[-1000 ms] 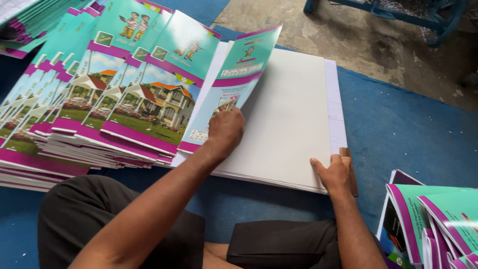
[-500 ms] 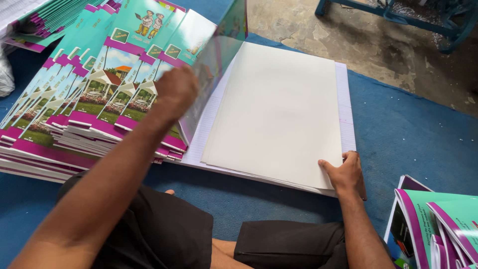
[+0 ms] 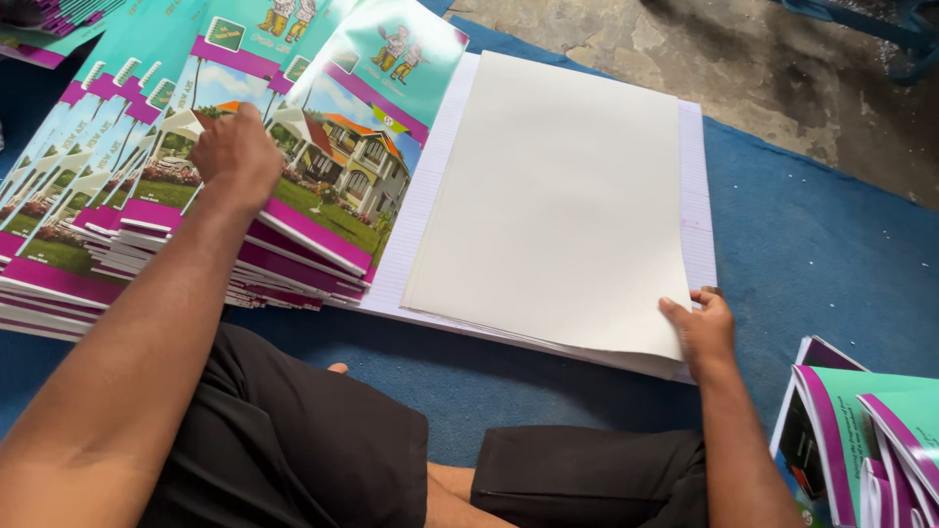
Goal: The person sits on a blue mat and repeatedly folds a printed cover sheet over a stack of white pages, then uses a wooden block to press the fold flat. The person repeats this folding and pressing cycle on multiple book units.
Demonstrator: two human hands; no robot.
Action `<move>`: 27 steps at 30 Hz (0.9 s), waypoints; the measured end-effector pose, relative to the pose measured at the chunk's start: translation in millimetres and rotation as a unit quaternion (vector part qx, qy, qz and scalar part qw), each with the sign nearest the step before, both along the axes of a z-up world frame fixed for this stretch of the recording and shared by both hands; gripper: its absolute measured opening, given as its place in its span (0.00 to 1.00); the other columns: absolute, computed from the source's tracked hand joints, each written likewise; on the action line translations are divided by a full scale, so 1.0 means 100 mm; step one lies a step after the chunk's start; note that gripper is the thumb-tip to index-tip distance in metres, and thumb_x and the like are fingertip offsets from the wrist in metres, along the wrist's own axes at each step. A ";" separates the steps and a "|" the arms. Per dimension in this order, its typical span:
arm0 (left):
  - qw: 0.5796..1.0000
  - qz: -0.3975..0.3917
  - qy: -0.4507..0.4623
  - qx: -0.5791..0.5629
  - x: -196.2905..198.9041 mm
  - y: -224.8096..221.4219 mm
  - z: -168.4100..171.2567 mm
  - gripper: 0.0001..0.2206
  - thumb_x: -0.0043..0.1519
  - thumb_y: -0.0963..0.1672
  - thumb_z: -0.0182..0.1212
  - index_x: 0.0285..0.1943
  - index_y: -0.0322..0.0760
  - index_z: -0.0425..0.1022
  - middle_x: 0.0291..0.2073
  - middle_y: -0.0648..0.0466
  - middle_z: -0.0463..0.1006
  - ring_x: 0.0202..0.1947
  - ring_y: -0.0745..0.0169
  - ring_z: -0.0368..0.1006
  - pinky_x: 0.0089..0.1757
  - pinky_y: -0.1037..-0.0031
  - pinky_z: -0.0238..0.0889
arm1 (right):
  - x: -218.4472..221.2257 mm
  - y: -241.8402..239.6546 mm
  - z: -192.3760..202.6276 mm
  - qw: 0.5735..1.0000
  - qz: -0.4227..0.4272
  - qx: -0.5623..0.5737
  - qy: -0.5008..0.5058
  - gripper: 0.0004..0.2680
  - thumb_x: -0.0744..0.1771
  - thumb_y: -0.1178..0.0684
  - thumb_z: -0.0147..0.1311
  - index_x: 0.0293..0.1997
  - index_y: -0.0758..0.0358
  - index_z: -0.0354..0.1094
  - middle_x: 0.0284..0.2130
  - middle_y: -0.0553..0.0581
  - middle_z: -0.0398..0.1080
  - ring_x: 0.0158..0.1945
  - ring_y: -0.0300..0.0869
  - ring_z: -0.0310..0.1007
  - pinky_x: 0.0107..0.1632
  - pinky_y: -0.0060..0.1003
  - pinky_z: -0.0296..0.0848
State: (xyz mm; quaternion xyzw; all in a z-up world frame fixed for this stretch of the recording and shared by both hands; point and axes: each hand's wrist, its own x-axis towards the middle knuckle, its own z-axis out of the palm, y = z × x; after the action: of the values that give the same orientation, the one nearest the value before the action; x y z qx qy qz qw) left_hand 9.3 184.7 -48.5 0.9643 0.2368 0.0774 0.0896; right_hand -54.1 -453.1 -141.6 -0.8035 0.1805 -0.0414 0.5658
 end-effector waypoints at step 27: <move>0.828 -0.054 -0.063 -0.555 -0.09 -1.84 -0.91 0.10 0.55 0.41 0.70 0.43 0.27 0.79 0.35 0.47 0.83 0.31 0.62 0.79 0.34 0.73 0.74 | -0.15 0.29 0.61 0.990 -0.070 0.086 0.083 0.20 0.66 0.57 0.54 0.68 0.53 0.65 0.55 0.64 0.72 0.54 0.46 0.75 0.52 0.39 0.77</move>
State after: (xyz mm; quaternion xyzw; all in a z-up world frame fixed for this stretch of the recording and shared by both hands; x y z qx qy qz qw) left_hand 0.2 0.8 -139.5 0.7565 0.1817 -0.0116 0.6281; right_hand -69.4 -423.9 -81.0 -0.7382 0.2857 0.0019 0.6111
